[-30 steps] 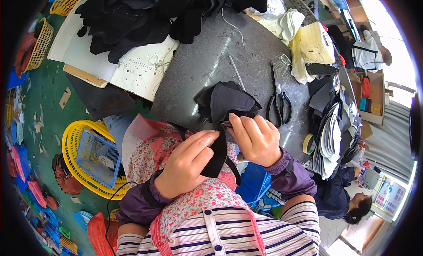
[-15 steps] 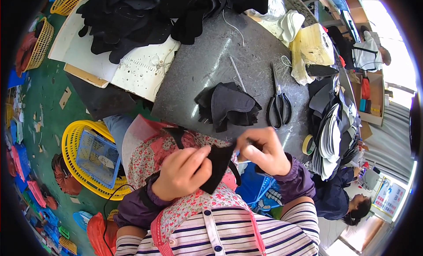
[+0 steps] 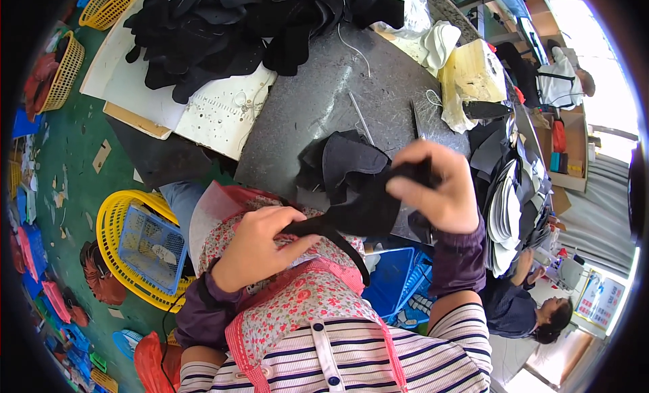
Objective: The person trims the edges of black fabric pieces using shears, places them into a blue basket, and then empties that basket into a yellow one. They then pick up a bundle of fabric wrapped in plastic and resume trimming more fabric pieces.
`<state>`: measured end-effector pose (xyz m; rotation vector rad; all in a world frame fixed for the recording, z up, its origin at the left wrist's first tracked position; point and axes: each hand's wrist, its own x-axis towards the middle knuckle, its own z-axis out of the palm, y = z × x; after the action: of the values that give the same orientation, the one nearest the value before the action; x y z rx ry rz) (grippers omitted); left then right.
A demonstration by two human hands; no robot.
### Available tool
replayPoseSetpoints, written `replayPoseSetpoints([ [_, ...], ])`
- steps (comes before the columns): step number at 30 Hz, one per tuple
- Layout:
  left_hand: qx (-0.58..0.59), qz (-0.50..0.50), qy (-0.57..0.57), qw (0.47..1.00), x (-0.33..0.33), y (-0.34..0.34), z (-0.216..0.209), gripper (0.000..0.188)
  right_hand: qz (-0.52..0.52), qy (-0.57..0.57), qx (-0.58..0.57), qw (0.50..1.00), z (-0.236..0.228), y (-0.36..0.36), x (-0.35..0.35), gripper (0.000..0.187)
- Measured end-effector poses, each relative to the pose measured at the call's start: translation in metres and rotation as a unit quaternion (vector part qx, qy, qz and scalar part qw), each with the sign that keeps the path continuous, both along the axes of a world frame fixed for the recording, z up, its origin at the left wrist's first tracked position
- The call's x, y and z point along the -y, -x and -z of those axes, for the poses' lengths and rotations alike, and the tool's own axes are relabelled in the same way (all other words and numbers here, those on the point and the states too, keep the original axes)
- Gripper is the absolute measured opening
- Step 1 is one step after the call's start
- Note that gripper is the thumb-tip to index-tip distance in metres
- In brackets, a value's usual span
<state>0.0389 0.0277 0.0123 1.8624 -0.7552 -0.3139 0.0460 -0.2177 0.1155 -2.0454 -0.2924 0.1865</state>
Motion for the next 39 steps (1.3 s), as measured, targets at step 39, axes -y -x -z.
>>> replayPoseSetpoints([
  [39,0.129,-0.180,-0.019,0.975,0.030,0.009,-0.019,0.024,0.030,0.420,0.136,0.897,0.030,0.044,-0.032,0.028],
])
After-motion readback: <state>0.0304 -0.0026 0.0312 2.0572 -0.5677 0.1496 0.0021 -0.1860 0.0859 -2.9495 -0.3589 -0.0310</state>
